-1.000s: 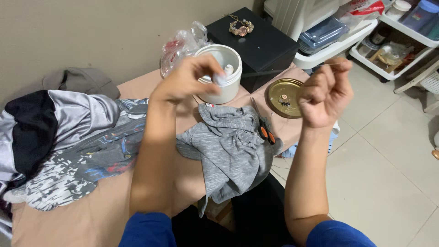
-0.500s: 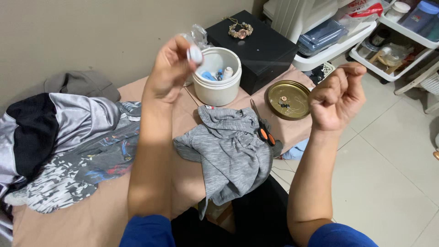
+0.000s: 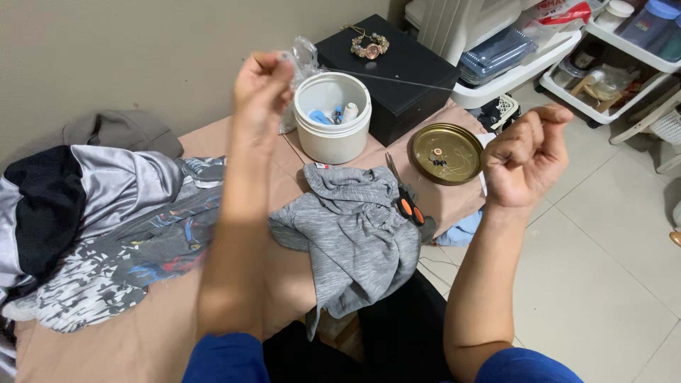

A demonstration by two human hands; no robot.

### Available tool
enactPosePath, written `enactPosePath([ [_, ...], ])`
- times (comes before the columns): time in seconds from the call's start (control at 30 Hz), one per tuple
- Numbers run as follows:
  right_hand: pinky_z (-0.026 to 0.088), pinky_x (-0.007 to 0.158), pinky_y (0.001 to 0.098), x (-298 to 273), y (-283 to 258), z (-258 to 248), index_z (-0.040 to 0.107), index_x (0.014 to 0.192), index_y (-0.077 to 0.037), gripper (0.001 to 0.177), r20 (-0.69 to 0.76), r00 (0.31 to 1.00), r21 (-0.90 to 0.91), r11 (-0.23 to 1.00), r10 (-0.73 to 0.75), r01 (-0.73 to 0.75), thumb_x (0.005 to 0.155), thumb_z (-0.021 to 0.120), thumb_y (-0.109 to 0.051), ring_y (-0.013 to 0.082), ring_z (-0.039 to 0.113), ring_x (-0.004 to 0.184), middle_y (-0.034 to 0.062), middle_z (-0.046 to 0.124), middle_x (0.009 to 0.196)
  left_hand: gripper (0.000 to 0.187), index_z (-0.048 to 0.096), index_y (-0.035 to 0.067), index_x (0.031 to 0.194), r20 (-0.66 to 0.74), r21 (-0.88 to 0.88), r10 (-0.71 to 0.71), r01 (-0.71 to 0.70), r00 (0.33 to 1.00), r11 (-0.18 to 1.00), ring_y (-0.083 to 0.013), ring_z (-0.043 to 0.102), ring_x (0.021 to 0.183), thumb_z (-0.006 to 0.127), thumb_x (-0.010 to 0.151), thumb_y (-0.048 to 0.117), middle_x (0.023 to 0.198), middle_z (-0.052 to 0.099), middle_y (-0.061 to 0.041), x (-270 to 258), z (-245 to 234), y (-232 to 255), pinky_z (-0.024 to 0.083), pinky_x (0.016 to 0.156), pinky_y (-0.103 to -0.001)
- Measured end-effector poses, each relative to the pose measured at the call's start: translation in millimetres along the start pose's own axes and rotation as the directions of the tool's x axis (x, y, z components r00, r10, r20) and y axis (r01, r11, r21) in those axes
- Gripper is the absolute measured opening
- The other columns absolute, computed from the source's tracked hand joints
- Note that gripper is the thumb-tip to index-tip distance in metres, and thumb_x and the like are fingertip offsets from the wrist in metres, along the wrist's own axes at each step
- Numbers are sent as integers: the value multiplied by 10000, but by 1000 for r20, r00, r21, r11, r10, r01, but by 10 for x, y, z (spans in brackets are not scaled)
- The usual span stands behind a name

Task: The person threads a needle, then sews a button onto a gray garment using a needle and thread. They pull the thread through the fabric, tie off the thread, and trim the excess with scissors.

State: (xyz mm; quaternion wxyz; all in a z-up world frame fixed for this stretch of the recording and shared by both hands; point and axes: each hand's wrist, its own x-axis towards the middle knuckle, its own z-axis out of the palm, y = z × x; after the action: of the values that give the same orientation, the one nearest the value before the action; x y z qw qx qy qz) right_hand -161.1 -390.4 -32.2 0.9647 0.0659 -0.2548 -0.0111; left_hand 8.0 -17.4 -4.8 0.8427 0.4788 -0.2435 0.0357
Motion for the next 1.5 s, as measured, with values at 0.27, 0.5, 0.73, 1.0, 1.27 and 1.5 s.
enactPosePath([
  [0.27,221,438,208,-23,284,287,681,981,-108,113,-194,948,-805,593,-250,-8,1070,693,-176,45,271,537,-70,372,696,423,719,180,1149,31,998,210,-42,977,45,-288,631,1075,860,753,226,1113,671,-71,-225,238,-451,400,862,-520],
  [0.5,414,580,188,-101,678,558,432,1377,28,629,-121,971,-735,-638,-208,-228,906,782,-199,-5,525,667,-89,554,730,421,717,157,1197,97,988,123,-111,988,111,-276,623,1120,854,816,269,1155,681,-81,-259,449,-237,395,912,-541],
  [0.73,231,516,238,-216,749,731,413,1490,3,782,-113,990,-993,-34,-82,-116,1011,561,-596,52,277,585,-57,333,693,560,602,127,1404,422,654,-139,-194,896,731,-119,713,757,796,924,340,1333,672,-98,-474,944,-123,591,687,-267],
  [1.0,260,538,238,-285,779,716,515,1417,-40,660,-113,993,-923,371,-22,-97,1089,419,-605,76,282,593,-42,315,690,796,419,67,1520,663,565,-329,-161,673,810,-83,650,746,784,900,407,1304,669,-109,-877,1428,-239,558,661,-241],
  [1.27,305,552,187,-55,445,528,644,1223,-29,337,45,996,-631,771,-78,89,1227,419,-280,53,309,603,-25,395,715,410,637,32,1280,651,556,-460,33,604,831,-58,586,732,718,982,301,921,758,-39,-807,1297,-360,486,657,-236],
  [1.5,253,482,165,-156,-72,539,678,1119,-37,321,216,938,-580,738,-271,347,1270,457,-215,34,273,571,-48,377,693,193,777,39,1039,586,601,-434,-7,685,799,-48,658,742,662,989,185,839,745,1,-521,928,-238,545,675,-221],
])
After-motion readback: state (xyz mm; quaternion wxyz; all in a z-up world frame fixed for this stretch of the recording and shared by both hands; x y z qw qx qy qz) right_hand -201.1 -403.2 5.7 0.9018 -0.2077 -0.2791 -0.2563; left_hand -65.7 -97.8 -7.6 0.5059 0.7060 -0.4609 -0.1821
